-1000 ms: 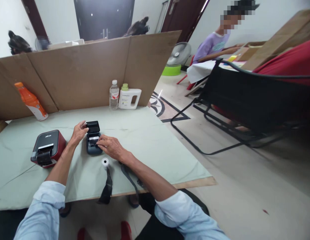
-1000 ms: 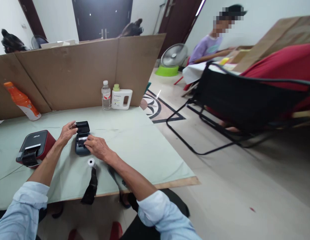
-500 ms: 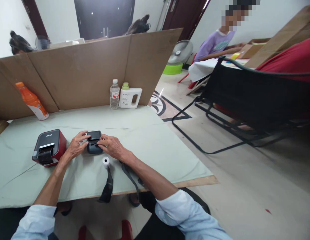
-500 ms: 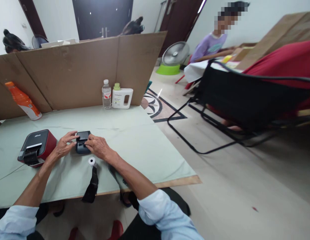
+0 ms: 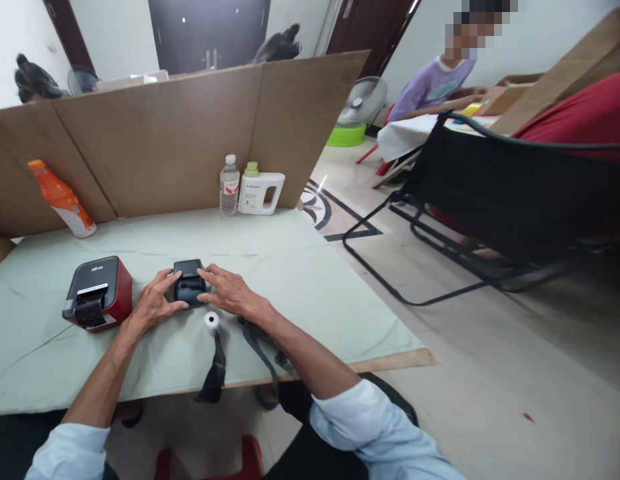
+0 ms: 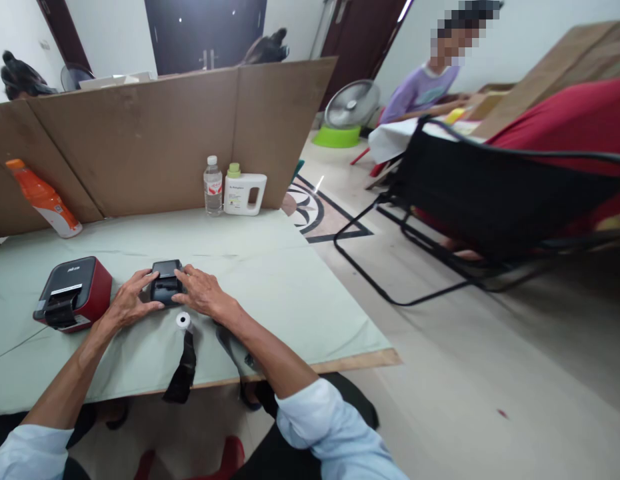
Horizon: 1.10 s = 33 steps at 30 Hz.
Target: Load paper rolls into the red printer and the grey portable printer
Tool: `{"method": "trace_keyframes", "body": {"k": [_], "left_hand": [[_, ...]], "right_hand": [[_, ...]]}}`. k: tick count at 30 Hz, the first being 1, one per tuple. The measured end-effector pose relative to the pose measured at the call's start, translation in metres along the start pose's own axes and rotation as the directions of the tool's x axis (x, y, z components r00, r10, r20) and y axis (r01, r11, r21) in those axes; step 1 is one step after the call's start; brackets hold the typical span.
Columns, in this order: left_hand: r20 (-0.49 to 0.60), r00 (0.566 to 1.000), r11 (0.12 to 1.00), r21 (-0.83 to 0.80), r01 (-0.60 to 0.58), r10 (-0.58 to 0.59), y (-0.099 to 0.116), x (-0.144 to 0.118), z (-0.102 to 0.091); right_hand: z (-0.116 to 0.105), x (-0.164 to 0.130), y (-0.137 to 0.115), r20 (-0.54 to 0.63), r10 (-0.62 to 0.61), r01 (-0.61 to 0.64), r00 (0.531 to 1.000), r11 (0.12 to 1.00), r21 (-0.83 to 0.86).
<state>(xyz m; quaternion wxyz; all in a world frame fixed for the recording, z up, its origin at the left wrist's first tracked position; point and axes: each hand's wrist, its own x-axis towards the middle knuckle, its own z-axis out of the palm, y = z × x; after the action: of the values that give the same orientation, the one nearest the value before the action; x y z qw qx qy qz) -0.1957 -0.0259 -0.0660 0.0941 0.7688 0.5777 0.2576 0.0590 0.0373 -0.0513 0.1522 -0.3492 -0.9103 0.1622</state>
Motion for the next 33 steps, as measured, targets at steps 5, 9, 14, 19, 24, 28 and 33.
{"method": "trace_keyframes", "body": {"k": [5, 9, 14, 19, 24, 28, 33], "left_hand": [[0.005, 0.999, 0.996, 0.077, 0.046, -0.046, 0.006, -0.001, 0.003], [0.04, 0.996, 0.99, 0.124, 0.074, -0.079, 0.012, -0.003, 0.003], [0.048, 0.996, 0.992, 0.104, 0.074, -0.079, 0.013, -0.009, 0.003], [0.066, 0.996, 0.996, 0.07, 0.054, -0.059, 0.011, -0.011, 0.003], [0.049, 0.995, 0.994, 0.073, 0.079, -0.083, 0.014, -0.008, 0.005], [0.02, 0.995, 0.991, 0.084, 0.1, -0.102, 0.016, -0.009, 0.007], [-0.017, 0.995, 0.99, 0.092, 0.104, -0.102, 0.019, -0.01, 0.009]], "right_hand": [[0.005, -0.003, 0.007, 0.005, -0.025, 0.025, 1.0, 1.0, 0.019], [0.005, -0.004, 0.011, 0.018, -0.016, 0.015, 1.0, 1.0, 0.026], [0.003, -0.006, 0.016, 0.009, -0.066, 0.065, 0.998, 0.992, 0.105], [0.006, -0.004, 0.018, -0.011, -0.032, 0.034, 0.999, 0.984, 0.177], [0.001, -0.002, 0.014, 0.062, -0.035, 0.015, 0.997, 0.955, 0.297], [-0.004, 0.0, 0.014, 0.064, -0.045, 0.019, 0.997, 0.933, 0.358], [-0.005, 0.001, 0.017, 0.07, -0.049, 0.019, 0.996, 0.926, 0.376]]}}
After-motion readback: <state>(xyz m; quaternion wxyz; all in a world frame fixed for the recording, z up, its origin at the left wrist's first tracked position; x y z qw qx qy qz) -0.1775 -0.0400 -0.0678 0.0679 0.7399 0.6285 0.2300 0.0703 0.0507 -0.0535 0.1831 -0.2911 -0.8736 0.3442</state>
